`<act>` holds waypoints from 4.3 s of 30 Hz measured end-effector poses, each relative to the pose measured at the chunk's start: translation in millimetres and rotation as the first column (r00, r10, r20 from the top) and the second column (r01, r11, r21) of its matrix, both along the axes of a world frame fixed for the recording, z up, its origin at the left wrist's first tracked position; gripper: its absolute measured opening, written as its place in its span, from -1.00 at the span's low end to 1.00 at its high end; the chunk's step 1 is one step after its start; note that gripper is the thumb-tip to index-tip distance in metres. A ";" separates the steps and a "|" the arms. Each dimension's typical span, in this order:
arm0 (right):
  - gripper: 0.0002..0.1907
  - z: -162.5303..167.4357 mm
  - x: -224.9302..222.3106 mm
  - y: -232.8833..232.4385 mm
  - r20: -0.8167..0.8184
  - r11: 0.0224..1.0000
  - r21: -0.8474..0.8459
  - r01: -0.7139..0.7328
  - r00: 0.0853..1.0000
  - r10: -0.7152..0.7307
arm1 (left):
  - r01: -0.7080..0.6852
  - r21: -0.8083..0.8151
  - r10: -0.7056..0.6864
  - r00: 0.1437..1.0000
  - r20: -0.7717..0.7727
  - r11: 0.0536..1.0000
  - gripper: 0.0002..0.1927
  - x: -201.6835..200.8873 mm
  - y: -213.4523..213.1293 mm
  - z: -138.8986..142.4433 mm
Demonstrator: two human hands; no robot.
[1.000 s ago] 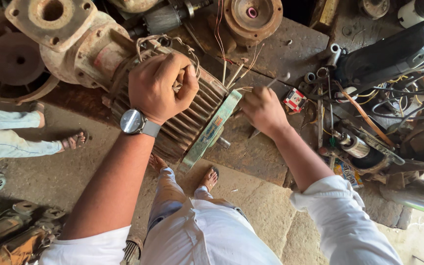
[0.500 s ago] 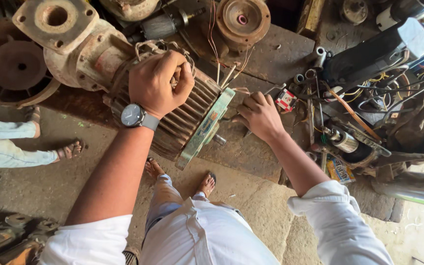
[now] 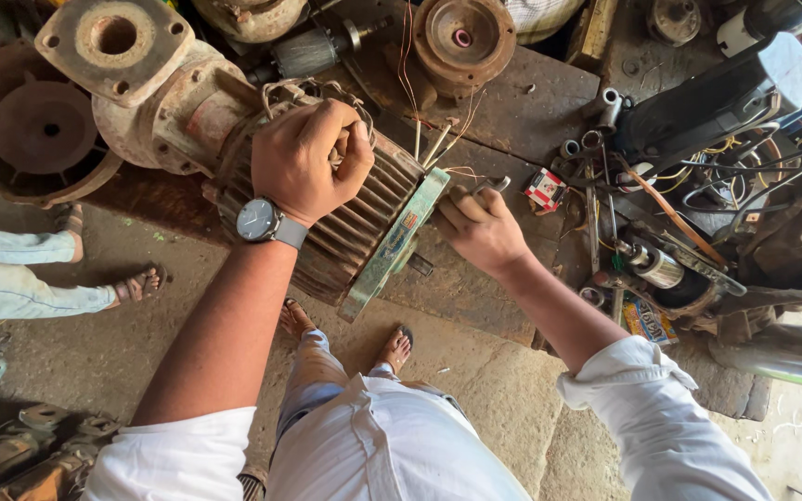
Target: The person works on an electric water pump motor clamped on a workshop bench, holding the motor steady while prying and hammering at the end cover with a hammer and a chisel-like tool. They reposition the motor, tap around the cover edge, and finally lift and fit the fan cover housing back onto the motor.
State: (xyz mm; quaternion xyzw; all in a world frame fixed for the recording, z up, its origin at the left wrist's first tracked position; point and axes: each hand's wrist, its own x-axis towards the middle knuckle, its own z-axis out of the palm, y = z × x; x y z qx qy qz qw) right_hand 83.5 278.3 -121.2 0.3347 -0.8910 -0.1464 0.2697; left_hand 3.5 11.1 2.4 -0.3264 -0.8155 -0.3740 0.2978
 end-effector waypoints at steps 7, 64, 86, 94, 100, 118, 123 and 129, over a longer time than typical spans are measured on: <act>-0.82 -6.6 -2.6 6.2 -0.044 0.996 0.082 -0.022 0.999 0.026 | 0.002 0.012 -0.002 1.000 0.000 1.000 -0.90 -1.9 -0.3 -4.7; -0.29 76.3 -60.5 15.5 0.326 0.931 0.343 0.123 0.914 -0.241 | 0.029 0.052 -0.032 0.998 0.047 0.998 -0.88 -0.1 -3.5 -18.1; -0.15 65.9 -92.6 30.4 0.519 0.822 0.552 0.141 0.713 -0.471 | 0.032 0.037 -0.035 0.997 0.075 0.999 -0.88 -1.3 -3.8 -16.6; -0.18 68.2 -84.9 26.2 0.454 0.906 0.386 0.173 0.819 -0.350 | -0.001 0.035 -0.002 0.998 0.064 0.999 -0.88 1.0 -3.2 -17.2; -0.13 78.3 -88.6 10.4 0.519 0.830 0.512 0.224 0.689 -0.506 | -0.020 0.035 0.019 0.999 0.046 0.999 -0.88 2.5 -1.8 -17.0; -0.05 86.6 -108.6 11.1 0.576 0.738 0.675 0.010 0.618 -0.535 | 0.051 0.082 -0.060 0.992 0.115 0.995 -0.87 1.1 -6.5 -16.0; -0.03 81.9 -113.7 16.1 0.563 0.740 0.673 -0.009 0.655 -0.505 | 0.045 0.041 -0.050 0.992 0.117 0.998 -0.86 0.3 -8.7 -20.2; -0.05 75.9 -115.8 17.0 0.553 0.742 0.669 0.039 0.641 -0.532 | 0.037 0.016 -0.038 0.994 0.106 0.999 -0.83 -3.4 -11.3 -29.7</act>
